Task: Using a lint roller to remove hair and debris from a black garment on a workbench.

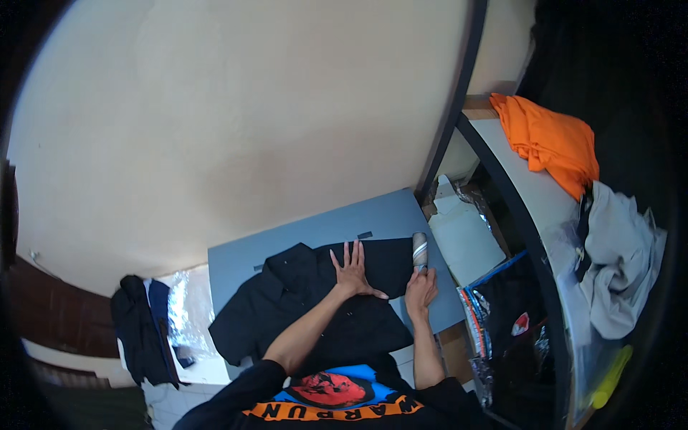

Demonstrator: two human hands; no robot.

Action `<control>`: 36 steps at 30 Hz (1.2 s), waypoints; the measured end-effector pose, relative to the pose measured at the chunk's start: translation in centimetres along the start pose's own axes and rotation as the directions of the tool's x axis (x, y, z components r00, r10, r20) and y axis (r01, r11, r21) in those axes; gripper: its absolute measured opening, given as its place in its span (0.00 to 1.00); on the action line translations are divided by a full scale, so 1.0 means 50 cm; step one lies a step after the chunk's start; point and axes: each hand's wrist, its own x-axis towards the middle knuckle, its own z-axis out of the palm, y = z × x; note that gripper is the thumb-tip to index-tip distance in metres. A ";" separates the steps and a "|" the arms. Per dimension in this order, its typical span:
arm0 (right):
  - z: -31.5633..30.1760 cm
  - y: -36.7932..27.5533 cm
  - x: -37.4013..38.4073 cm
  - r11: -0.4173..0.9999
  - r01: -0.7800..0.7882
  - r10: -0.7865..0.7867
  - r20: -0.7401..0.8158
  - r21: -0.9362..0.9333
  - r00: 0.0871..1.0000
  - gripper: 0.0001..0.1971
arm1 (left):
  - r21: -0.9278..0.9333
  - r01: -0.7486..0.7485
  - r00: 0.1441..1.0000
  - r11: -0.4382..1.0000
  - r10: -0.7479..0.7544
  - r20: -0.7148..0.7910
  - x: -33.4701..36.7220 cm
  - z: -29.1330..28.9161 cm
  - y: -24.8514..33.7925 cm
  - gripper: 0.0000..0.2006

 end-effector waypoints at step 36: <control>0.048 0.057 0.007 0.837 0.445 -0.537 0.321 0.317 0.780 0.25 | -0.421 0.051 0.515 0.905 -0.385 -0.766 -0.395 0.116 -0.174 0.25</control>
